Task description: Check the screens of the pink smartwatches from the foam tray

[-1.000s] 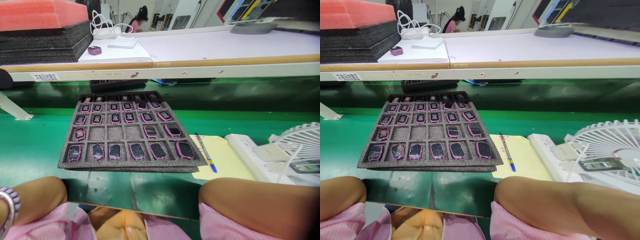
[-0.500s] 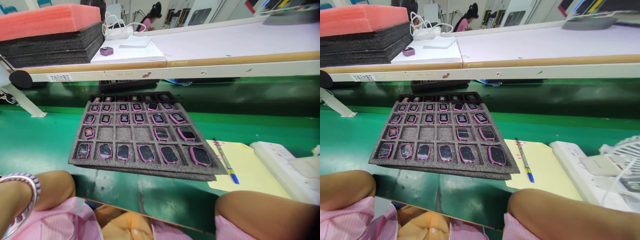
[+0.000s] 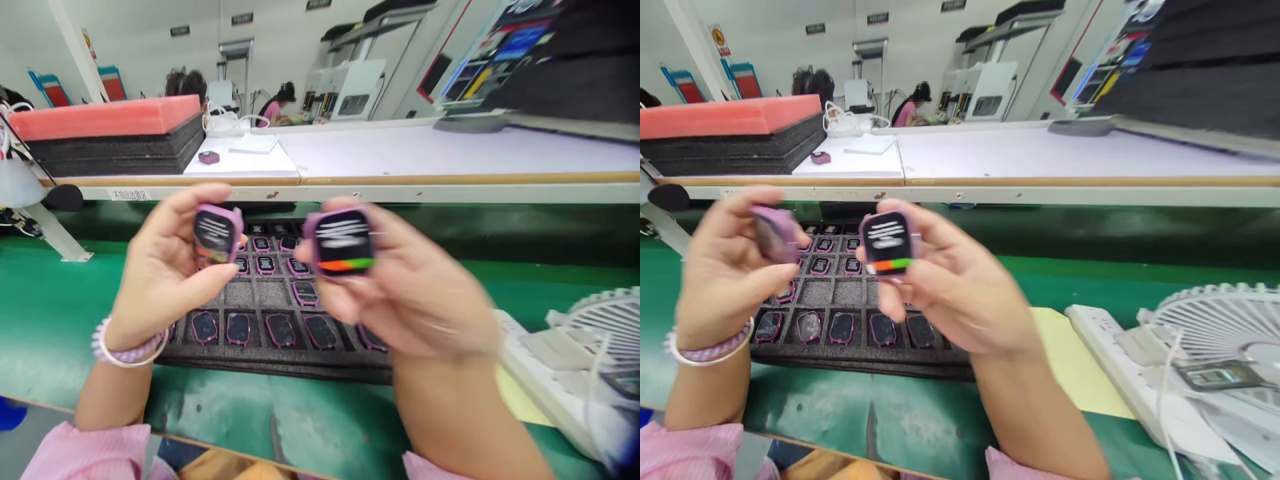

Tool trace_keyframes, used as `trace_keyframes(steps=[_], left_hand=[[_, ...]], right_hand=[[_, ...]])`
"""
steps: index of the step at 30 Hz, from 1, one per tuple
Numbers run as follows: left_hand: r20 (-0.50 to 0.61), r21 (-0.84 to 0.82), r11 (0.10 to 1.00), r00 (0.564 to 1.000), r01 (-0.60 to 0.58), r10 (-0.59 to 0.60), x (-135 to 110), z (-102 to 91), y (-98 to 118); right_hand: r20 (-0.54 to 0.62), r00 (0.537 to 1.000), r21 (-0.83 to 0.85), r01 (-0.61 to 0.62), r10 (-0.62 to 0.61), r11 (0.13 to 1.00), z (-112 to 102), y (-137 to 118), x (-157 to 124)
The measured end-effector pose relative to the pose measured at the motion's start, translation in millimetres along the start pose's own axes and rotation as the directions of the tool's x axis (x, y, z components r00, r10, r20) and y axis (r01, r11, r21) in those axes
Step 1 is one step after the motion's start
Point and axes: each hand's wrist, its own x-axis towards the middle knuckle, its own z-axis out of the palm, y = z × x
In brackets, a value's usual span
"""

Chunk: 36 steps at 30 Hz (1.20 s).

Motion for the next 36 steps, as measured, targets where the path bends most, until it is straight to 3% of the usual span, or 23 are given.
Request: trace_keyframes(steps=[3,8,23,36], left_hand=[[0.024,0.024,1.0,1.0,-0.003,0.003,12.8,9.5,-21.1],[0.063,-0.068,0.995,0.996,0.07,-0.066,22.2,16.8,-44.9],[0.076,-0.179,0.964,0.98,0.197,-0.186,20.2,19.6,-41.5],[0.074,-0.177,0.961,0.977,0.212,-0.202,21.7,19.6,-39.7]], right_hand=[[0.078,0.997,0.151,-0.008,-0.004,0.989,6.5,5.9,21.3],[0.063,0.998,0.174,-0.011,0.0,0.985,7.2,24.0,39.3],[-0.052,0.997,0.116,0.067,-0.061,0.991,6.6,25.5,41.8],[-0.082,0.995,0.123,0.062,-0.052,0.99,9.4,24.9,42.0]])
